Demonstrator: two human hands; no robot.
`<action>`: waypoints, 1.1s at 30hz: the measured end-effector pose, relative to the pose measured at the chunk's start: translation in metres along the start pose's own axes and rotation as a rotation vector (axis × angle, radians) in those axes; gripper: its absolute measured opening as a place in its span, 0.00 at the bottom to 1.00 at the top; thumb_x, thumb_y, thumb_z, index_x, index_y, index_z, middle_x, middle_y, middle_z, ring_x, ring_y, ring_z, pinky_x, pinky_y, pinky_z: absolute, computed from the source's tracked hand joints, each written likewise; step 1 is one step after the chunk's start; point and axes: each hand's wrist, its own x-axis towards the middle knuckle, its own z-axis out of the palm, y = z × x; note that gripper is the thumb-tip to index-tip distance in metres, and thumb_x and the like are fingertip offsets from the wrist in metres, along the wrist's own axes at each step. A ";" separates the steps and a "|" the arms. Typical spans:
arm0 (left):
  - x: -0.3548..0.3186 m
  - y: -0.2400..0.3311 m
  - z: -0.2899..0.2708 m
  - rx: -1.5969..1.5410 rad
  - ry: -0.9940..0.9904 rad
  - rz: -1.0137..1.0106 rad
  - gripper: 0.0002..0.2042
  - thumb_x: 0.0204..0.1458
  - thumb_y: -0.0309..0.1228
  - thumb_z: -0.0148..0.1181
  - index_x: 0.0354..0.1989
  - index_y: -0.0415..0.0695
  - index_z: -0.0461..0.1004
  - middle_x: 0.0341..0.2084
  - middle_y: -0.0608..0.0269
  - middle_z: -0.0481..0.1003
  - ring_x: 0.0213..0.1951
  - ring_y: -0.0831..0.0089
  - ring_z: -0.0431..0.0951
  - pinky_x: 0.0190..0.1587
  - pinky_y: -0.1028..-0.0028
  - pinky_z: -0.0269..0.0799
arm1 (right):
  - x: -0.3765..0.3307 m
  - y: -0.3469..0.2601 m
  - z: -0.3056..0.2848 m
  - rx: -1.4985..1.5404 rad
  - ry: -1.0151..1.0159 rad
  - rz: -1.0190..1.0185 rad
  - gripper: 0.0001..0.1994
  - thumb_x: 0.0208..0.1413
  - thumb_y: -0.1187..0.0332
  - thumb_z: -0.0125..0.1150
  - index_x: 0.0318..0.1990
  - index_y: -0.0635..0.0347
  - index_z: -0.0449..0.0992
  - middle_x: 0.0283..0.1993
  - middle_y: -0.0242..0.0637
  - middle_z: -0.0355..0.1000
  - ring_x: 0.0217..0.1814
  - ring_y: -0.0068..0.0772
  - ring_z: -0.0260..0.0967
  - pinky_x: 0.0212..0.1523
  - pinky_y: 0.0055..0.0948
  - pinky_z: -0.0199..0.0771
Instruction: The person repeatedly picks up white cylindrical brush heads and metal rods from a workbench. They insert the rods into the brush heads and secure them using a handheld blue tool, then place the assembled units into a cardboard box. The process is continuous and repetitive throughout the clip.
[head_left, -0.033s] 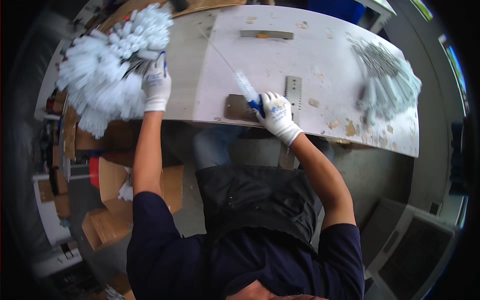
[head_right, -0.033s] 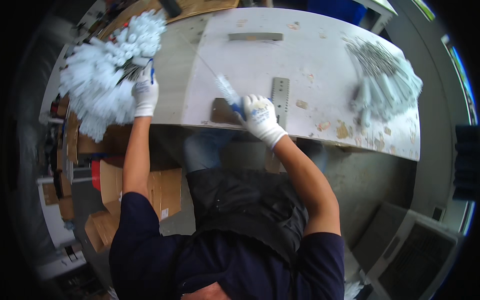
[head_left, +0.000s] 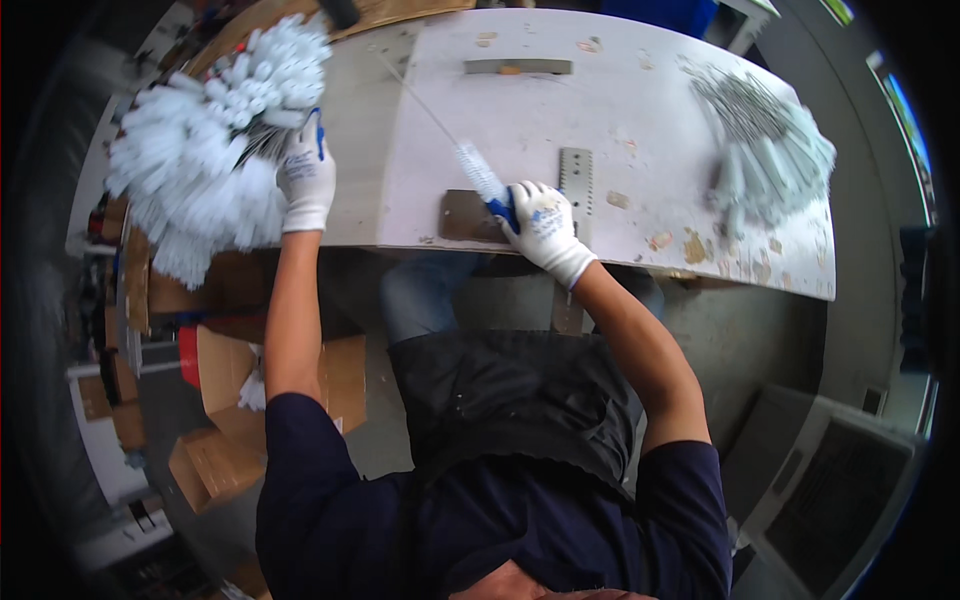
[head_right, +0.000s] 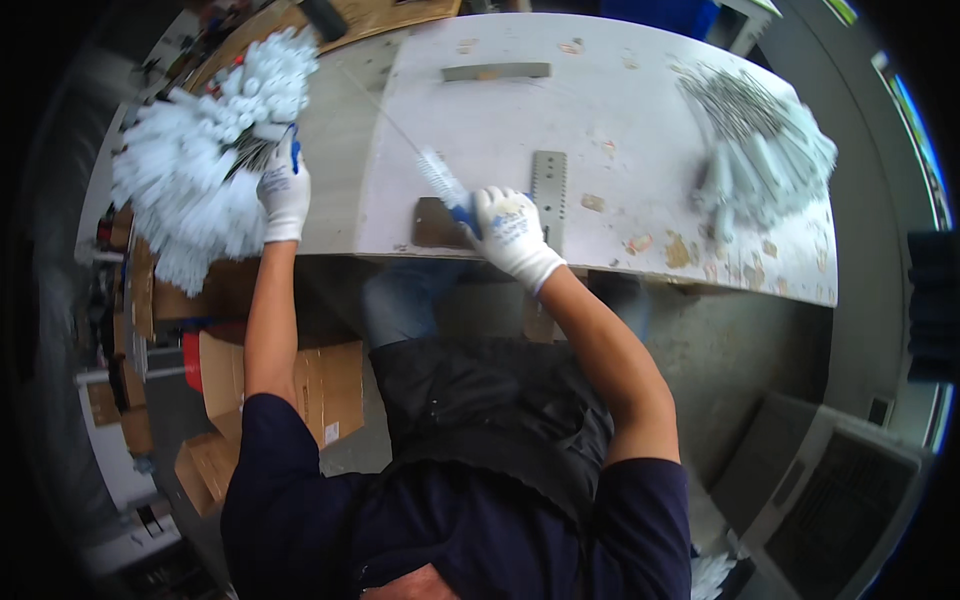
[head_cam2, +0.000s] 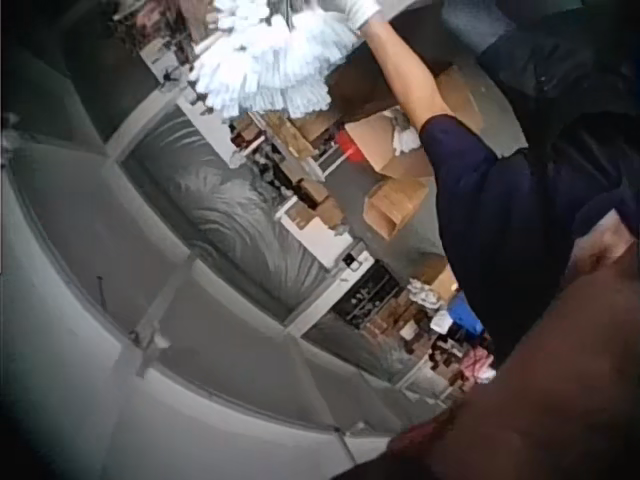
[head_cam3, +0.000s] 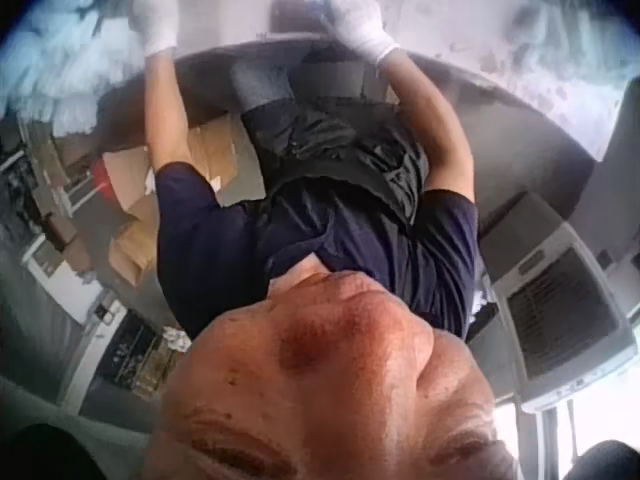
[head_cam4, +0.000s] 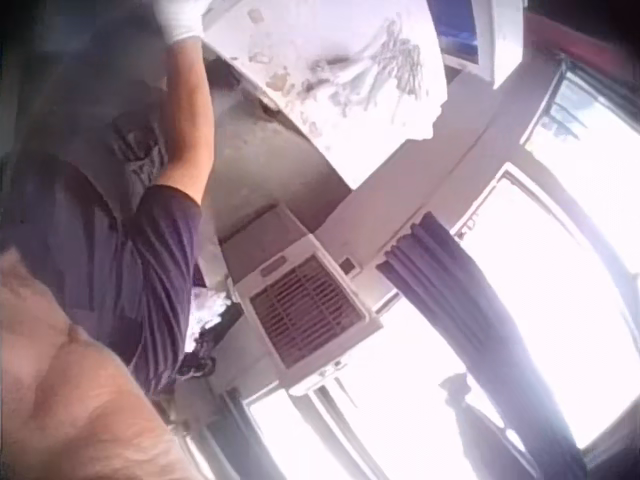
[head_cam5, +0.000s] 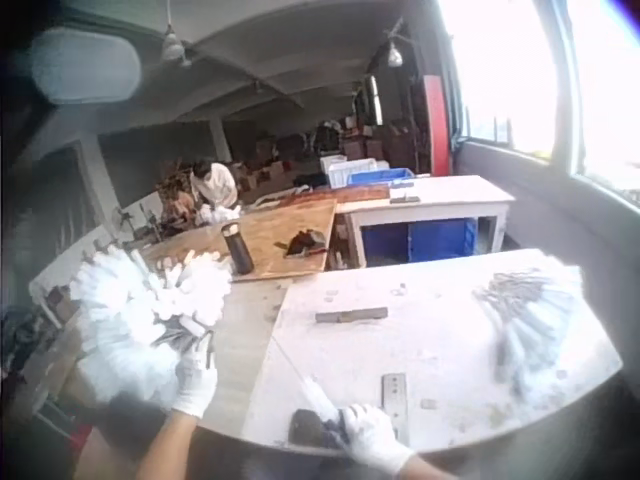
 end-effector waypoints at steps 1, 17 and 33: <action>0.001 0.019 0.001 -0.291 -0.129 -0.243 0.15 0.62 0.29 0.53 0.56 0.46 0.75 0.32 0.55 0.79 0.29 0.60 0.79 0.34 0.61 0.76 | -0.001 0.001 0.000 0.000 0.036 -0.008 0.18 0.51 0.58 0.67 0.43 0.58 0.73 0.42 0.44 0.75 0.47 0.48 0.74 0.49 0.45 0.73; -0.051 0.130 0.064 -1.139 -0.359 -0.998 0.11 0.64 0.28 0.52 0.49 0.38 0.77 0.25 0.62 0.77 0.22 0.75 0.76 0.26 0.73 0.73 | -0.074 0.190 -0.187 -0.524 0.373 0.205 0.11 0.53 0.65 0.67 0.36 0.58 0.71 0.32 0.43 0.73 0.34 0.48 0.74 0.38 0.46 0.74; -0.045 0.144 0.054 -1.293 -0.291 -1.072 0.09 0.62 0.29 0.54 0.43 0.45 0.81 0.25 0.66 0.77 0.23 0.77 0.75 0.26 0.74 0.73 | -0.044 0.106 -0.147 -0.053 0.327 0.243 0.12 0.54 0.59 0.69 0.40 0.56 0.80 0.36 0.44 0.76 0.41 0.48 0.75 0.42 0.43 0.74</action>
